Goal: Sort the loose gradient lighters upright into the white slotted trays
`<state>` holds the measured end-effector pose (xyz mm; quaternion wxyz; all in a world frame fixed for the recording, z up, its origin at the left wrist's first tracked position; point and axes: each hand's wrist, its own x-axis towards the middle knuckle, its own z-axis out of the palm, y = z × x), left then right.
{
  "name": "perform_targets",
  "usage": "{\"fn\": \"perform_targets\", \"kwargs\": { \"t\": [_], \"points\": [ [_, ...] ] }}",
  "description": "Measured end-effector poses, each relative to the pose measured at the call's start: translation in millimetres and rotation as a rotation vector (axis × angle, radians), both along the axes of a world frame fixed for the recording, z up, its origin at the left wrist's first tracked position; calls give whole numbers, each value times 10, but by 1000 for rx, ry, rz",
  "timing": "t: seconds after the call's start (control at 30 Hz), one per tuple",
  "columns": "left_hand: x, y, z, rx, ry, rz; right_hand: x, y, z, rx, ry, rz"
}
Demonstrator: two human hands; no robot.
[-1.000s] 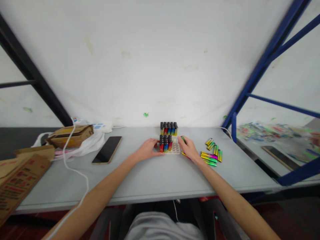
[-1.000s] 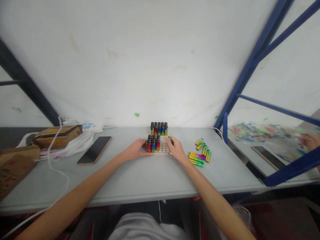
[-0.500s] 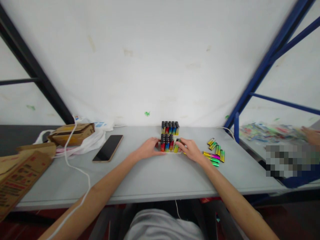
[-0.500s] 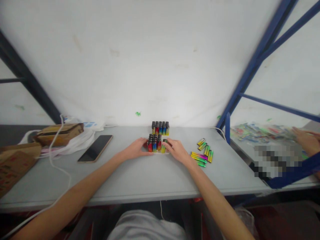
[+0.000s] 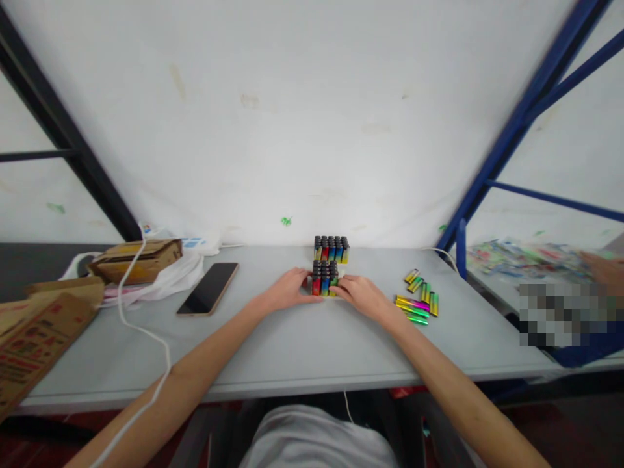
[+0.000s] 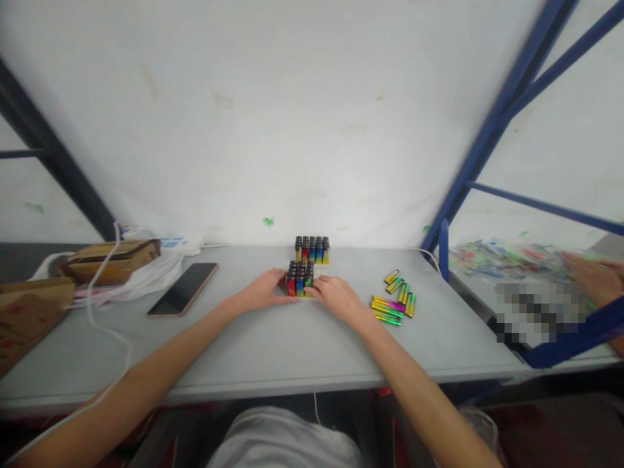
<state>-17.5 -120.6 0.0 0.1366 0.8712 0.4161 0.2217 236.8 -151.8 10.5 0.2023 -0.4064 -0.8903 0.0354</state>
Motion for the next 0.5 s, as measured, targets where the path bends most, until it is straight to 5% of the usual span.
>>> {"fn": "perform_targets", "kwargs": {
  "t": [0.13,0.27,0.5],
  "points": [
    [7,-11,32,-9,9,8,192,27,94,-25,121,54],
    [15,-36,69,-12,8,1,619,56,281,-41,223,-120],
    [7,-26,40,7,41,1,924,-49,294,-295,43,-105]
  ]
}}
